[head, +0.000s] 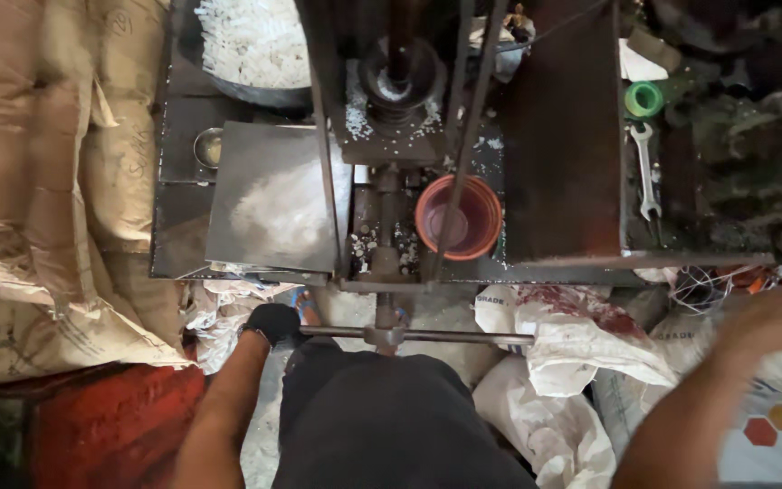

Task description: The person operates a manual grinding machine by repeatedly feeding white granular material into the hopper and turning a crank handle. The person also uses a metal scraper to clear residue from the machine's surface and collects processed material into a red bucket.

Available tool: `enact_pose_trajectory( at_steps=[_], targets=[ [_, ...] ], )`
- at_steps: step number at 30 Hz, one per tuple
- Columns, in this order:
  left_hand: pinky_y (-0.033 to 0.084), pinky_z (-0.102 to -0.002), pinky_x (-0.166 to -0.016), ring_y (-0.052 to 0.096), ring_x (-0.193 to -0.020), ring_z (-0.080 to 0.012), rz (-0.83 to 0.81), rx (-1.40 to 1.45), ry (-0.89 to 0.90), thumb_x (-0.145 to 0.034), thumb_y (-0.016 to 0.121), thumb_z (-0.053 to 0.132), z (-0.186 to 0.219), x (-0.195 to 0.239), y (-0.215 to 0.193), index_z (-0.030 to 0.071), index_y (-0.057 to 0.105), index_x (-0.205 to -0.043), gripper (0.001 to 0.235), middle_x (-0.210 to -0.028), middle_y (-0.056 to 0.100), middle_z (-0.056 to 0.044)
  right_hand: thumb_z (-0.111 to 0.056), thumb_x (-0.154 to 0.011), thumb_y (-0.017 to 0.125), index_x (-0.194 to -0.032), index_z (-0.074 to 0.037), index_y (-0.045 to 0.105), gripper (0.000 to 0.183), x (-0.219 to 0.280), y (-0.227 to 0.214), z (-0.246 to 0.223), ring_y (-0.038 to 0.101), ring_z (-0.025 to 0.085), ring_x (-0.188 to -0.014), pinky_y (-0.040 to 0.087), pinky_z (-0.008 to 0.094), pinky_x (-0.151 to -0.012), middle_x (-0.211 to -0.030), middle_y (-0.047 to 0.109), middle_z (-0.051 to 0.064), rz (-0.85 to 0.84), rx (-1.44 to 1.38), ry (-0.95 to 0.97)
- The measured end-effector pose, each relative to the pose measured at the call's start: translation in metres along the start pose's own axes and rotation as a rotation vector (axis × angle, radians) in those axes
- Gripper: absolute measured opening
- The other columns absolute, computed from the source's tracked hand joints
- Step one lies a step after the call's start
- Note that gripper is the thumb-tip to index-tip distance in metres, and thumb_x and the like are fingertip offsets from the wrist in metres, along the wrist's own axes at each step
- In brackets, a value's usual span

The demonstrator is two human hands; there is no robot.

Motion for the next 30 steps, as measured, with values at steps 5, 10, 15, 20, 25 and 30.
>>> enact_pose_trajectory(
  at_steps=[5,10,15,20,25,30],
  targets=[
    [0.061,-0.048,-0.078,0.077,-0.091,-0.0345,-0.096,0.04,0.13,-0.079,0.069,0.051,0.006,-0.002,0.004,0.01,0.08,-0.092,0.044,-0.093,0.076,-0.018,-0.053,-0.119,0.036,-0.15,0.003,0.064,0.07,0.305,-0.009,-0.011,0.061,0.047,-0.103,0.047,0.051,-0.094,-0.124,0.068,0.029,-0.766,-0.088,0.775],
    [0.059,-0.048,-0.08,0.071,-0.089,-0.0401,-0.061,0.054,0.234,-0.08,0.072,0.06,0.023,0.015,-0.03,0.002,0.079,-0.088,0.059,-0.091,0.071,-0.025,-0.051,-0.111,0.034,-0.091,-0.015,0.048,0.043,0.403,0.016,-0.063,0.045,0.016,-0.064,0.04,0.032,-0.059,-0.076,0.048,0.0,-0.416,-1.171,1.761],
    [0.055,-0.053,-0.085,0.073,-0.088,-0.0394,-0.033,0.1,0.353,-0.089,0.061,0.05,0.023,0.022,-0.033,0.008,0.08,-0.087,0.046,-0.091,0.075,-0.019,-0.051,-0.111,0.031,-0.066,-0.022,0.033,0.054,0.393,0.018,-0.085,0.029,0.011,-0.042,0.028,0.026,-0.04,-0.051,0.031,-0.006,-0.282,-1.181,1.683],
    [0.056,-0.051,-0.085,0.074,-0.091,-0.0365,-0.1,0.213,0.322,-0.087,0.062,0.047,0.028,-0.015,0.005,0.012,0.08,-0.09,0.04,-0.094,0.076,-0.017,-0.049,-0.115,0.041,-0.067,-0.021,0.033,0.056,0.352,-0.018,-0.115,0.029,0.013,-0.049,0.029,0.03,-0.052,-0.057,0.03,-0.004,-0.278,-1.151,1.469],
    [0.056,-0.049,-0.081,0.072,-0.096,-0.0317,-0.141,0.025,0.125,-0.082,0.068,0.041,0.023,-0.067,0.037,0.016,0.079,-0.097,0.032,-0.103,0.075,-0.012,-0.051,-0.122,0.048,-0.069,-0.016,0.04,0.064,0.318,-0.093,-0.256,0.041,0.015,-0.059,0.038,0.032,-0.064,-0.056,0.042,-0.002,-0.542,-1.28,1.119],
    [0.054,-0.046,-0.077,0.073,-0.089,-0.0324,-0.518,0.229,0.359,-0.091,0.066,0.048,0.035,-0.083,0.065,0.01,0.079,-0.101,0.041,-0.101,0.077,-0.014,-0.016,-0.091,0.07,-0.088,0.007,0.075,0.023,0.463,-0.1,-0.437,0.07,0.023,-0.086,0.058,0.037,-0.08,-0.091,0.075,0.015,-1.706,-0.786,0.861]
  ],
)
Point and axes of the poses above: each hand's wrist, its own x-axis away from the middle knuckle, its own y-axis out of the palm, z = x × y, the point moved 10 cm from there along -x, towards the middle knuckle
